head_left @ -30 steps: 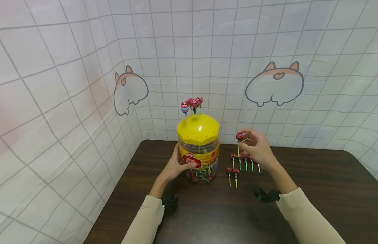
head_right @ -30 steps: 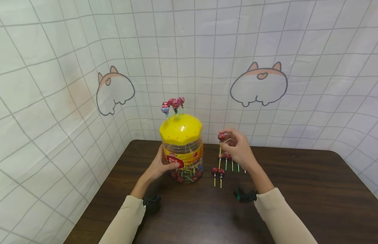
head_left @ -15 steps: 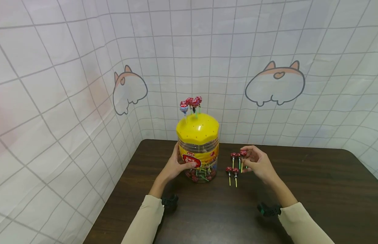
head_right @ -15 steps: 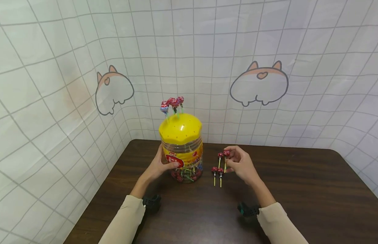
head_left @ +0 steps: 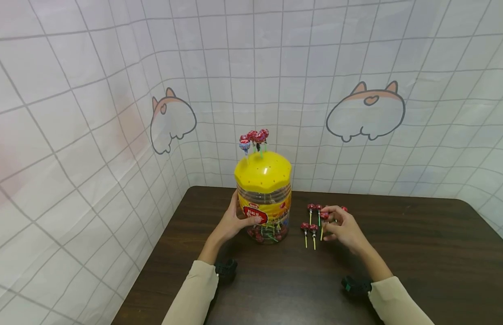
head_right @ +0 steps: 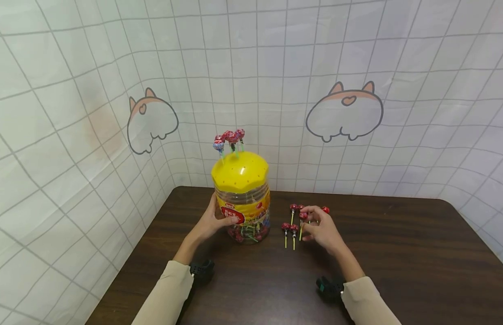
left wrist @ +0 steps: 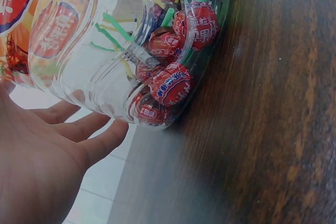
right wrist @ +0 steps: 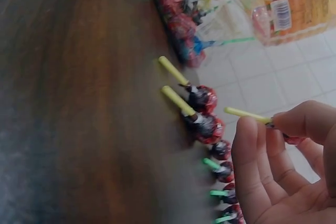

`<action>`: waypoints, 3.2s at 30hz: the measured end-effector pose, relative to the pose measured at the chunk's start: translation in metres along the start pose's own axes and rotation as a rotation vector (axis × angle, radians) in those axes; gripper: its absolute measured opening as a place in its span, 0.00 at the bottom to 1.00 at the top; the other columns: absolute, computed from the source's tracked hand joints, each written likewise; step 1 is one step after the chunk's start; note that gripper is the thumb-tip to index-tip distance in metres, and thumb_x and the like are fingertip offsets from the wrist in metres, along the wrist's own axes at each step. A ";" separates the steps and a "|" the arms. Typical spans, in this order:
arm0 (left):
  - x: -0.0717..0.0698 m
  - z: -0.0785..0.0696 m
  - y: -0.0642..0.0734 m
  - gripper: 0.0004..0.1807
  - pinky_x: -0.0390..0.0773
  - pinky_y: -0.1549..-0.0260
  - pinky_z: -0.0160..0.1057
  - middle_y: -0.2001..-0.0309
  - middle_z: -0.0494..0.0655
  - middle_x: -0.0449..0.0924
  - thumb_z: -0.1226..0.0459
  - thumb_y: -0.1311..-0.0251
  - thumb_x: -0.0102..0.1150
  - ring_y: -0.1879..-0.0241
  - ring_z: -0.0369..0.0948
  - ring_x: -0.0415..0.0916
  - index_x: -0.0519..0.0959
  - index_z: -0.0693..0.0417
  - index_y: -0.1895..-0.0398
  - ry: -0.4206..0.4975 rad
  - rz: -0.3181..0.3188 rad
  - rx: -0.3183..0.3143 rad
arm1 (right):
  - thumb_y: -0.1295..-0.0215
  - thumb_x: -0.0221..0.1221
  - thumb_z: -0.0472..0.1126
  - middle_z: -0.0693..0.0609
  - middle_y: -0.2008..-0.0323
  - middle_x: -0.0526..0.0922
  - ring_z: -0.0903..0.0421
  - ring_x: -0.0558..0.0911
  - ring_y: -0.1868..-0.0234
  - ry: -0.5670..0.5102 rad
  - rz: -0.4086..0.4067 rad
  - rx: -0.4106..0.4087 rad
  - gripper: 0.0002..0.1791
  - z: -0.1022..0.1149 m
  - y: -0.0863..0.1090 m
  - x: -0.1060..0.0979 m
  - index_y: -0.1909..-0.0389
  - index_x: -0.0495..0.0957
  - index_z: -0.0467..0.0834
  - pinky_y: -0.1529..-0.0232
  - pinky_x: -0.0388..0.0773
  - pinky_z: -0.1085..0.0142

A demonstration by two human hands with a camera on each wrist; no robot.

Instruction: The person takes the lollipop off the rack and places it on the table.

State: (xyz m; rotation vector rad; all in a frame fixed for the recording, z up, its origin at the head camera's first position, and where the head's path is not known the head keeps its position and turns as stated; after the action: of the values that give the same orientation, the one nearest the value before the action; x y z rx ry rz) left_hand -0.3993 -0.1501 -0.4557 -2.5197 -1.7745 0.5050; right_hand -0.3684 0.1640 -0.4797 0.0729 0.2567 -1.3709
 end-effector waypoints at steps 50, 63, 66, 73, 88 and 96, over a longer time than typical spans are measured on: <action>0.000 -0.003 0.000 0.61 0.69 0.31 0.63 0.26 0.48 0.62 0.51 0.42 0.74 0.29 0.53 0.66 0.37 0.23 0.19 -0.007 0.007 0.004 | 0.31 0.64 0.37 0.45 0.64 0.80 0.52 0.78 0.70 0.433 0.062 0.080 0.20 -0.022 -0.002 -0.005 0.39 0.76 0.38 0.74 0.81 0.59; 0.000 -0.001 0.000 0.61 0.70 0.31 0.63 0.24 0.47 0.60 0.50 0.43 0.74 0.28 0.54 0.64 0.37 0.23 0.18 -0.012 0.001 -0.005 | 0.32 0.65 0.35 0.44 0.65 0.80 0.53 0.77 0.72 0.435 0.057 0.084 0.18 -0.023 -0.003 -0.006 0.43 0.77 0.38 0.76 0.80 0.61; 0.000 -0.002 -0.001 0.62 0.70 0.32 0.63 0.25 0.47 0.60 0.49 0.43 0.75 0.28 0.53 0.65 0.37 0.22 0.19 -0.015 -0.001 -0.003 | 0.33 0.66 0.35 0.44 0.65 0.80 0.54 0.77 0.73 0.426 0.056 0.088 0.18 -0.024 -0.003 -0.006 0.43 0.78 0.38 0.77 0.79 0.62; -0.002 -0.001 -0.002 0.62 0.69 0.31 0.64 0.26 0.47 0.62 0.45 0.45 0.75 0.29 0.52 0.66 0.37 0.21 0.19 -0.017 -0.006 0.012 | 0.32 0.65 0.36 0.43 0.64 0.80 0.54 0.77 0.72 0.408 0.076 0.073 0.20 -0.021 -0.003 -0.004 0.41 0.77 0.37 0.76 0.79 0.61; -0.003 0.003 -0.002 0.62 0.69 0.31 0.63 0.23 0.50 0.58 0.50 0.42 0.74 0.27 0.54 0.62 0.36 0.26 0.18 -0.005 0.019 -0.021 | 0.27 0.62 0.43 0.38 0.56 0.80 0.47 0.83 0.58 0.237 0.165 -0.052 0.23 0.046 0.010 -0.001 0.36 0.73 0.40 0.60 0.85 0.57; -0.004 0.006 -0.003 0.63 0.70 0.31 0.62 0.23 0.51 0.59 0.54 0.42 0.75 0.27 0.55 0.63 0.35 0.29 0.17 0.011 0.027 -0.038 | 0.26 0.60 0.39 0.48 0.55 0.83 0.55 0.84 0.59 0.182 0.068 -0.324 0.15 0.145 0.014 0.027 0.42 0.78 0.43 0.59 0.84 0.67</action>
State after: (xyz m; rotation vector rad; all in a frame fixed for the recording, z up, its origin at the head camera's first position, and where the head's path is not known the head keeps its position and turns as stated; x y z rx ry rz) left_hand -0.4053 -0.1535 -0.4599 -2.5692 -1.7651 0.4617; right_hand -0.3303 0.1116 -0.3469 -0.0639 0.6206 -1.2413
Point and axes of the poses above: each hand's wrist, its own y-axis away from the middle knuckle, its own x-axis out of the palm, z = x × y, the point moved 10 cm from there along -y, towards the middle knuckle
